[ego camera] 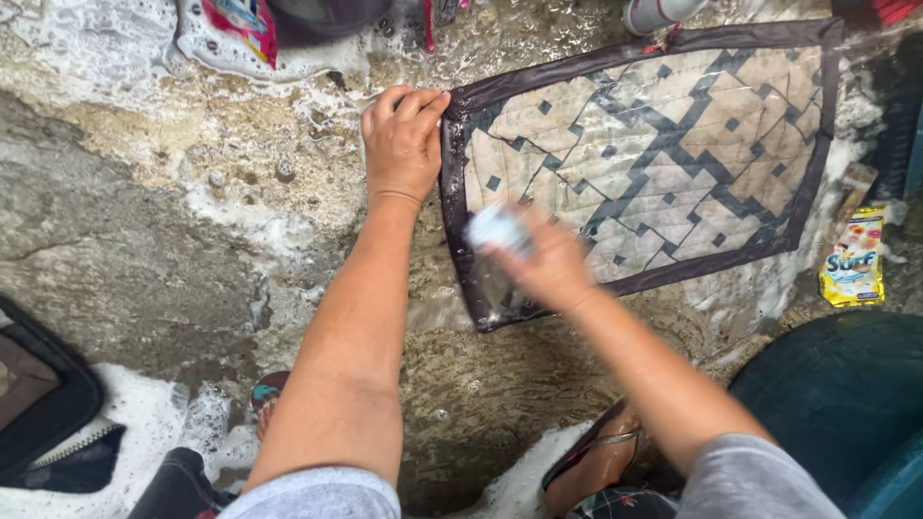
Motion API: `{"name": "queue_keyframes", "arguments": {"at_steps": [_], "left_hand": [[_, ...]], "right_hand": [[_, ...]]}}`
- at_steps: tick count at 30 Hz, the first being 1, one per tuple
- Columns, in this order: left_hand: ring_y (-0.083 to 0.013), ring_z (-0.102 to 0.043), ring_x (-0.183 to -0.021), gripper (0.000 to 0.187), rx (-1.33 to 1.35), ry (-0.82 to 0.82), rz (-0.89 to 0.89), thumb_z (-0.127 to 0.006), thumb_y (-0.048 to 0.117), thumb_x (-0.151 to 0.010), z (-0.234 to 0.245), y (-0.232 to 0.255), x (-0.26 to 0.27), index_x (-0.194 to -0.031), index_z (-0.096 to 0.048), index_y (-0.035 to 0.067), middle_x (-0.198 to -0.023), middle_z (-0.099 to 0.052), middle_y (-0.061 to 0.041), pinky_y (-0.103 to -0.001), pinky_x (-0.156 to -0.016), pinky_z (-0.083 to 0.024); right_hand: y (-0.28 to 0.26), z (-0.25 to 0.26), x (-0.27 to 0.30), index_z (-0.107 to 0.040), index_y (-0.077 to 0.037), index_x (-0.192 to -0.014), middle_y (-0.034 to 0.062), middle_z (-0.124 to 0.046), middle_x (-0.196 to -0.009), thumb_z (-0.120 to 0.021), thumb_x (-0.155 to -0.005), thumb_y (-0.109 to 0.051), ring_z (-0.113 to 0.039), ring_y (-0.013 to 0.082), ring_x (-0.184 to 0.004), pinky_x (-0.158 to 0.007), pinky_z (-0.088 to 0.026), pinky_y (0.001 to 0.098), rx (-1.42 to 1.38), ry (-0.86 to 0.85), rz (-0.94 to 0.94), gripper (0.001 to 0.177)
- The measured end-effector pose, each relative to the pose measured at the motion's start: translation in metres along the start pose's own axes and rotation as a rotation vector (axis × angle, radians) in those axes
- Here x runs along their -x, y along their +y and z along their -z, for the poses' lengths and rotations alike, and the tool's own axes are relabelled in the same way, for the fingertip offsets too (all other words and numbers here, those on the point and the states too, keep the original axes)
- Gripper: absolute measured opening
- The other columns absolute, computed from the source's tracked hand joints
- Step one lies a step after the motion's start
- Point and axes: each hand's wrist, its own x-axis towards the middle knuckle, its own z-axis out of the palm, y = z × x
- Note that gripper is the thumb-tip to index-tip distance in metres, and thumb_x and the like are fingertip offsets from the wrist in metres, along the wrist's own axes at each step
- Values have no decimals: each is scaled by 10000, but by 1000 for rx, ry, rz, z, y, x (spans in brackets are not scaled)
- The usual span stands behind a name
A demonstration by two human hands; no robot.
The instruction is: The person scrubs a small patterned mat with a handheld brush and soapy water on a concrete surface.
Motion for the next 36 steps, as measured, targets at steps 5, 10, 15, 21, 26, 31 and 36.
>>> {"name": "queue_keyframes", "arguments": {"at_steps": [5,10,15,21,26,31,36], "left_hand": [[-262,-492,-1292,285,11,-41,-12,-700,228,-965,1,2,4,-1240,-722,156,-1281,-654,8,-477,-1134,-325],[-282,-475,-1278,414,-13,-65,-22,-765,355,-892,6,5,3,-1240,-707,139,-1277,-633,-12,-502,-1127,-304],[-281,-471,-1295,418,-42,-50,-36,-775,362,-900,4,4,5,-1253,-708,148,-1287,-629,-6,-504,-1141,-295],[-275,-478,-1276,424,6,-67,-16,-790,359,-880,8,4,5,-1237,-720,142,-1270,-637,-9,-497,-1137,-297],[-271,-475,-1300,439,-10,-49,-28,-809,365,-888,5,1,9,-1258,-719,145,-1280,-637,-4,-491,-1142,-302],[-287,-462,-1287,561,-8,-44,-42,-876,448,-800,6,3,5,-1235,-713,133,-1272,-630,-13,-504,-1119,-297],[-280,-462,-1303,563,-17,-66,-37,-882,424,-802,3,1,7,-1259,-713,142,-1286,-625,-6,-509,-1142,-290]], "right_hand": [[113,86,-70,-526,-102,-1483,170,-682,-1337,-727,-1075,-328,-690,326,-1170,-971,-572,428,77,745,193,508],[98,59,-92,-521,-106,-1476,162,-666,-1326,-626,-1053,-485,-692,361,-1037,-850,-560,473,152,778,-19,577],[-11,-39,-7,-588,-171,-1376,141,-671,-1063,-708,-900,-458,-699,357,-808,-682,-563,487,101,536,22,569],[-23,-73,41,-529,-125,-1459,128,-684,-1237,-697,-911,-444,-689,309,-1109,-938,-561,422,-279,246,200,656],[112,24,-22,-385,-54,-1575,222,-619,-1415,-659,-991,-284,-652,277,-1224,-1038,-564,400,-597,563,67,685],[124,31,-8,-469,-107,-1535,174,-632,-1411,-701,-1036,-363,-658,347,-1222,-1003,-525,435,32,858,-136,607],[29,-80,52,-506,-122,-1482,146,-654,-1166,-713,-900,-404,-673,319,-905,-754,-566,435,11,663,-13,679]]}}
